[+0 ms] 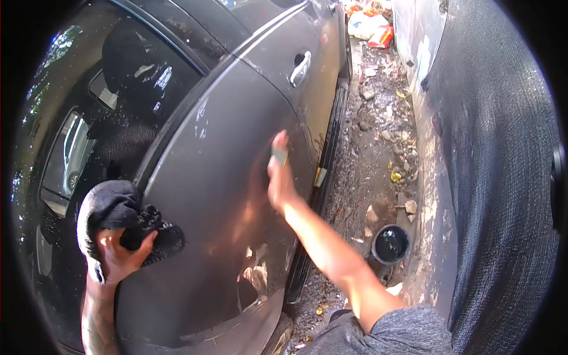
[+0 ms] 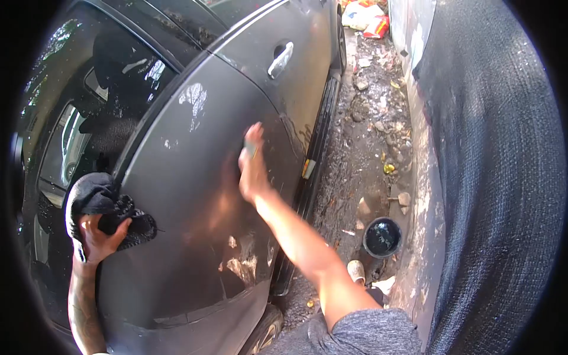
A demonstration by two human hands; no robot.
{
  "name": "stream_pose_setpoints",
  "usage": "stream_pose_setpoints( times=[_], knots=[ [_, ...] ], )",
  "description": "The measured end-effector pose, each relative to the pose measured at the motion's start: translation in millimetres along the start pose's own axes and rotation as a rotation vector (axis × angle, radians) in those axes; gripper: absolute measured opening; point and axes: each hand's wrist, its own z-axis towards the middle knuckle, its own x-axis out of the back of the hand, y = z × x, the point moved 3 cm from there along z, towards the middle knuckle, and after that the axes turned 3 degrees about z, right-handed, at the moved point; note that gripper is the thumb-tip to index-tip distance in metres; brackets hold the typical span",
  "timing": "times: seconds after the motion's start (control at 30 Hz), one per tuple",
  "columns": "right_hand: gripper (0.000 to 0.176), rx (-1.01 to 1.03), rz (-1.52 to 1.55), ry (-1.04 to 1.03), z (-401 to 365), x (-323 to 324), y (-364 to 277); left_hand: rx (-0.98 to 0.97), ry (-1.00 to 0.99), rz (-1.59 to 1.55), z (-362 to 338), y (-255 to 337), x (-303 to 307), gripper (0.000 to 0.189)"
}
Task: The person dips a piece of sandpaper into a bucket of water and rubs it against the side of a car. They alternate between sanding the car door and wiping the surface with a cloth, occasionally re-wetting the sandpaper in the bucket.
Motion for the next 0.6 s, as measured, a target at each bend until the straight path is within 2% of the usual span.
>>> stream_pose_setpoints(
  times=[0.07, 0.13, 0.2, 0.3, 0.37, 0.43, 0.47, 0.53, 0.57, 0.6],
  knots=[
    [0.077, -0.133, -0.246, -0.051, -9.1, 7.1, -1.5, 0.032, -0.008, -0.037, 1.9, 2.2, -0.7, 0.034],
    [0.069, -0.075, -0.131, -0.149, -28.0, 13.4, -10.9, 0.059, -0.013, -0.048, 0.3, 1.9, -2.3, 0.034],
    [0.072, -0.199, 0.157, 0.051, 2.9, 36.1, 33.9, 0.058, -0.04, -0.051, 4.8, 0.2, -1.5, 0.034],
    [0.075, -0.372, 0.071, 0.201, 41.9, 73.7, 89.6, 0.0, -0.016, 0.011, 2.6, 4.1, 0.1, 0.035],
    [0.077, -0.306, -0.003, 0.13, 7.8, 37.7, 56.2, -0.014, 0.014, 0.025, -0.5, -1.9, -3.0, 0.037],
    [0.08, -0.21, -0.091, -0.045, -45.5, 1.1, 2.2, -0.022, 0.043, -0.003, -2.8, -6.0, -6.6, 0.038],
    [0.081, -0.237, -0.047, -0.078, -56.3, -0.5, -3.8, -0.027, 0.077, -0.023, -4.5, -7.7, -8.0, 0.04],
    [0.071, -0.502, 1.083, 0.42, -25.0, 2.0, 62.3, 0.03, -0.017, -0.011, -4.9, -9.1, -5.4, 0.041],
    [0.072, -0.5, 0.855, 0.42, -7.9, 26.9, 82.3, 0.005, -0.004, 0.012, -2.1, -7.3, -4.3, 0.04],
    [0.074, -0.488, 0.256, 0.315, 11.5, 57.7, 97.9, -0.015, 0.01, 0.035, -1.6, -6.5, -3.7, 0.04]
  ],
)
